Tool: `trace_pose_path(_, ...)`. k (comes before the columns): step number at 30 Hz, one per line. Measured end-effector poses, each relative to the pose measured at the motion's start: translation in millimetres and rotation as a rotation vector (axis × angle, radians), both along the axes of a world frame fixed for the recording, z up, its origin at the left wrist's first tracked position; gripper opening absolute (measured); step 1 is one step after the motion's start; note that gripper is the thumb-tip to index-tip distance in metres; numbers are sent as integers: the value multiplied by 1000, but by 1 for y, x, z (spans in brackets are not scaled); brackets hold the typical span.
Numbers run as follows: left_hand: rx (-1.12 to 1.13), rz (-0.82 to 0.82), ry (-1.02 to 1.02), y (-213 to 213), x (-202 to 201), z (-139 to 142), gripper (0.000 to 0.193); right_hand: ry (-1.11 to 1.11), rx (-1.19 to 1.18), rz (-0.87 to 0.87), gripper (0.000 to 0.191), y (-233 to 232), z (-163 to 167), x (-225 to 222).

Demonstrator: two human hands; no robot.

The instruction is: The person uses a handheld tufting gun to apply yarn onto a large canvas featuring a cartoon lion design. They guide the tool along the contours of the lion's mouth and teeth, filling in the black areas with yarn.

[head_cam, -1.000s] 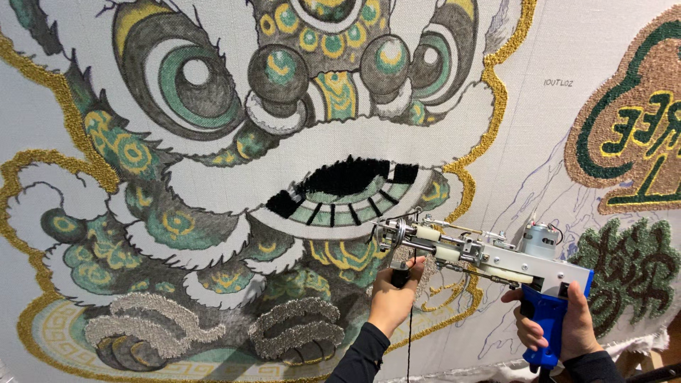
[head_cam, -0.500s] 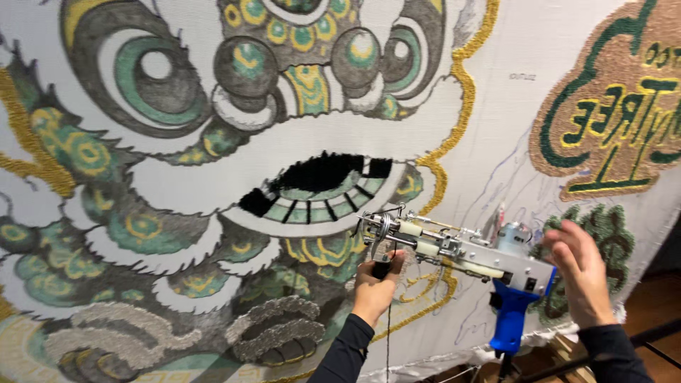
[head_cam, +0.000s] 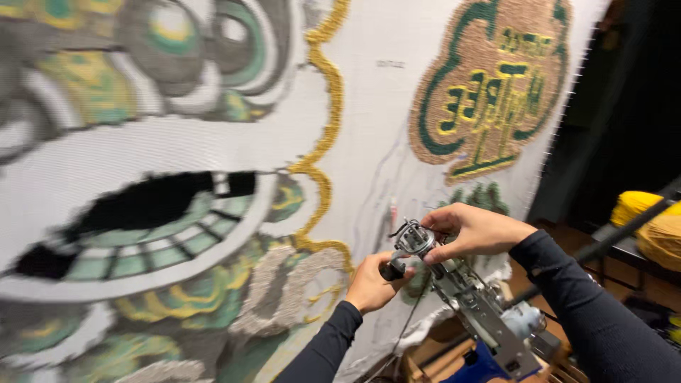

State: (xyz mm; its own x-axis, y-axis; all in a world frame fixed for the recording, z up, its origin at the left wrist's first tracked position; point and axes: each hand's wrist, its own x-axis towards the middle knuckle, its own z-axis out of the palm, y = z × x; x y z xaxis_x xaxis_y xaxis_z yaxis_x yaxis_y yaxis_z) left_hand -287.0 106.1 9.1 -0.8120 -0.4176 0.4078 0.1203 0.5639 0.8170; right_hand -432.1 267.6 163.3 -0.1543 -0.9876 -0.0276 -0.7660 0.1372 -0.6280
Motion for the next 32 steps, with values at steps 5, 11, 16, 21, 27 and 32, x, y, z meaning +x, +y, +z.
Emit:
trace_pose_path(5, -136, -193, -3, 32, -65, 0, 40, -152, 74, -152, 47, 71, -25, -52)
trace_pose_path(11, -277, -280, -104, 76, -126, -25, 52, -158, 75, -335, 34, 156, -63, -73)
trace_pose_path(16, -302, -443, -160, 128, -162, -57, 62, -321, 62, -456, 34, 224, -105, -68)
trace_pose_path(21, -375, -582, -132, 188, -198, -84, 63, -189, 57, -800, 35, 296, -154, -69)
trace_pose_path(27, -648, -550, 31, 235, -239, -105, 67, -284, -145, -1034, 35, 346, -226, -63)
trace_pose_path(32, -549, -469, 57, 240, -247, -137, 73, -35, -105, -1168, 37, 347, -264, -74)
